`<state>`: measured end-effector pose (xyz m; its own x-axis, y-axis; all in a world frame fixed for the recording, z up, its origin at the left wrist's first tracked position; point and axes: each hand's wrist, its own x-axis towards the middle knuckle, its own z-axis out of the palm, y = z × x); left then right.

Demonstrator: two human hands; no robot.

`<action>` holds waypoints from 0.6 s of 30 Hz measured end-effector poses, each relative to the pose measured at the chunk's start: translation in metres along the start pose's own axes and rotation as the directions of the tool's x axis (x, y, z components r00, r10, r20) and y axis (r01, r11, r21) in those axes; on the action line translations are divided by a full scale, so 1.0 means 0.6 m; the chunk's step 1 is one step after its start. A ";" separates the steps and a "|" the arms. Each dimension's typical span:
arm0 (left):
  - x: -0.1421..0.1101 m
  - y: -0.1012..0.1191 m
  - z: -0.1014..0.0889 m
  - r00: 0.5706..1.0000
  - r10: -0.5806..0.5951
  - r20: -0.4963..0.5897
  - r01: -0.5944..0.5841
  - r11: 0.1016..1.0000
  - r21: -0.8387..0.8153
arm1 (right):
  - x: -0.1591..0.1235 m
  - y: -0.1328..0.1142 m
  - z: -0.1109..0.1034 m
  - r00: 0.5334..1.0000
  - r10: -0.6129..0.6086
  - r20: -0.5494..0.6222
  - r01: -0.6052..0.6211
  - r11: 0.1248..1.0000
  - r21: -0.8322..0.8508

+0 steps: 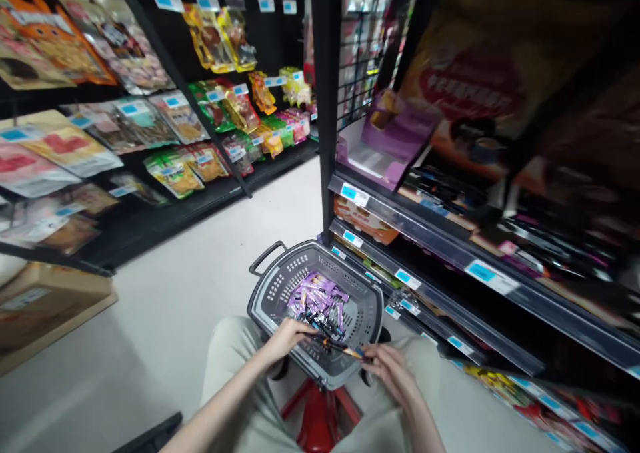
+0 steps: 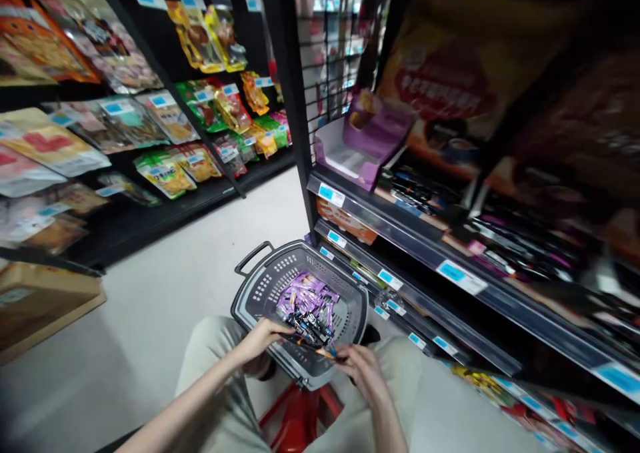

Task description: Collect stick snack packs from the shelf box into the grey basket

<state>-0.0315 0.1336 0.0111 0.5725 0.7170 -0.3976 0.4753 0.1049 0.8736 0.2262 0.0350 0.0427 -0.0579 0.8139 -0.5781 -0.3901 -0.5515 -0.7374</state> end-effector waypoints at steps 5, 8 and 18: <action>0.066 -0.070 -0.027 0.997 0.032 -0.072 0.006 0.882 0.472 | 0.185 0.133 -0.023 0.952 0.272 -0.138 -0.305 0.830 -0.468; 0.053 -0.104 -0.067 0.923 -0.093 -0.372 0.332 0.681 0.653 | 0.298 0.207 -0.023 0.948 0.239 -0.210 -0.316 0.622 -0.717; 0.052 -0.202 -0.093 0.814 -0.451 -0.367 0.576 0.544 0.610 | 0.508 0.452 -0.015 0.925 0.283 -0.256 -0.337 0.293 -0.895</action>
<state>-0.1085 0.1814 -0.0917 0.0066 0.7891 -0.6143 0.9959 0.0500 0.0749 0.1110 0.1320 -0.3364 0.0711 0.5499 -0.8322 0.7274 -0.5994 -0.3340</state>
